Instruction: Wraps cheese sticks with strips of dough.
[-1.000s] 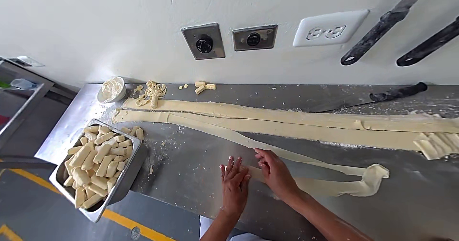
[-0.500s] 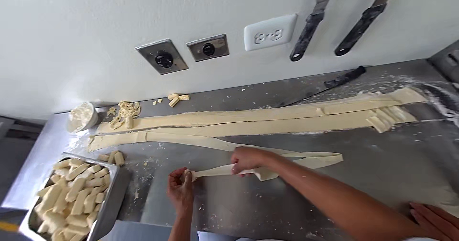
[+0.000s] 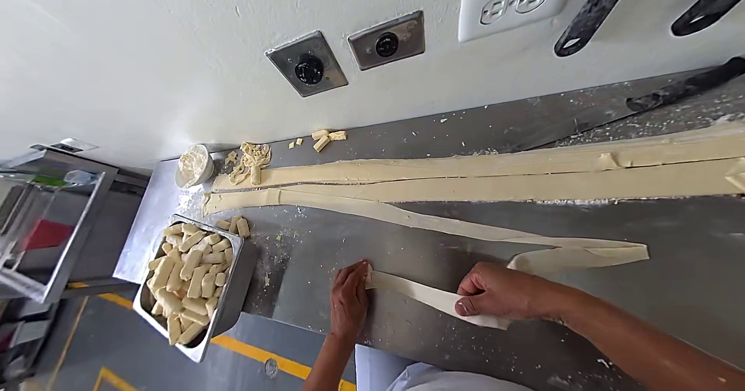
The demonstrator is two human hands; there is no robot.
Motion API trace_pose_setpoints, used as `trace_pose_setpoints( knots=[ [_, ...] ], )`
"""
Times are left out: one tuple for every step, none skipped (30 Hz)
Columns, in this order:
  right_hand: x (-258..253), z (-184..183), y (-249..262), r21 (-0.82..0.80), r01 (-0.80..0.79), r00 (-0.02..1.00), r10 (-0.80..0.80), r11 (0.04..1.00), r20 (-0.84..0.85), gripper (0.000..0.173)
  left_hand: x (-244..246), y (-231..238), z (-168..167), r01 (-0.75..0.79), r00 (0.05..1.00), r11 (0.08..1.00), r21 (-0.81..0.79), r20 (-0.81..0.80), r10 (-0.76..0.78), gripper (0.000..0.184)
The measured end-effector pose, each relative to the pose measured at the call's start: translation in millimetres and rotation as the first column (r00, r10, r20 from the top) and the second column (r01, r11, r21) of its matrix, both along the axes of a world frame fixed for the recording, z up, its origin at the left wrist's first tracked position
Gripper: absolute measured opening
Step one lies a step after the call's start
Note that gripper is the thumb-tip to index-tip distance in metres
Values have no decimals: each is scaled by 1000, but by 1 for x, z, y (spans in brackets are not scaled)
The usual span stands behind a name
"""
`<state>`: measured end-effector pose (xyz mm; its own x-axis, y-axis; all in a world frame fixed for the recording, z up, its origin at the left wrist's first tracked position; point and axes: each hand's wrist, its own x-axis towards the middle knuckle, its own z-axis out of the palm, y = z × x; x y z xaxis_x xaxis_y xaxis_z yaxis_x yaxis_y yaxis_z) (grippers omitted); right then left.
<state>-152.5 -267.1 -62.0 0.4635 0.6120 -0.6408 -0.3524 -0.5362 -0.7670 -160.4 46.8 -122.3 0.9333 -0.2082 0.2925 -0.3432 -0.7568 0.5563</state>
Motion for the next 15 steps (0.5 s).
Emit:
trace_pose_setpoints(
  knots=[
    [-5, -1, 3, 26, 39, 999, -39, 999, -20, 32, 3, 3, -1, -11, 1000, 1000, -14, -2, 11, 21],
    [-9, -2, 5, 50, 97, 995, -95, 994, -40, 30, 5, 5, -1, -14, 1000, 1000, -20, -21, 14, 26],
    [-12, -2, 5, 71, 170, 984, -165, 983, -64, 29, 5, 6, -2, 2, 999, 1000, -19, -54, -3, 35],
    [-15, -3, 4, 87, 250, 966, -243, 964, -90, 26, 3, 7, -5, 29, 996, 999, -14, -79, -30, 42],
    [-19, -4, 3, 97, 328, 942, -317, 940, -114, 25, 0, 6, -9, 53, 995, 999, -11, -82, -54, 42],
    [-21, -5, 2, 103, 384, 920, -369, 918, -134, 23, -2, 5, -12, 60, 996, 998, -12, -66, -60, 37],
    [-23, -6, 1, 107, 406, 909, -389, 908, -147, 23, -3, 4, -13, 44, 998, 999, -15, -37, -44, 32],
    [-25, -6, 0, 106, 383, 919, -367, 918, -145, 23, -3, 3, -13, 12, 1000, 1000, -11, -4, -12, 29],
    [-26, -7, -1, 98, 313, 946, -300, 945, -122, 25, -3, 2, -13, -16, 1000, 1000, 8, 26, 16, 29],
    [-28, -6, -1, 85, 213, 975, -206, 973, -86, 29, -5, 0, -13, -14, 999, 999, 37, 37, 13, 30],
    [-30, -5, 1, 70, 113, 993, -110, 991, -54, 32, -9, -2, -12, 29, 999, 997, 69, 19, -31, 32],
    [-31, -3, 4, 55, 34, 999, -32, 998, -35, 34, -14, -3, -13, 89, 996, 991, 98, 2, -89, 34],
    [-32, 0, 7, 44, -12, 1000, 13, 999, -22, 35, -18, -5, -13, 133, 991, 985, 107, -13, -132, 36],
    [-32, 1, 11, 44, -27, 1000, 27, 999, -9, 34, -19, -4, -11, 148, 989, 985, 90, -26, -146, 36],
    [-33, 1, 14, 50, -15, 1000, 15, 999, 1, 34, -18, -1, -10, 135, 990, 989, 64, -33, -134, 35]
  ],
)
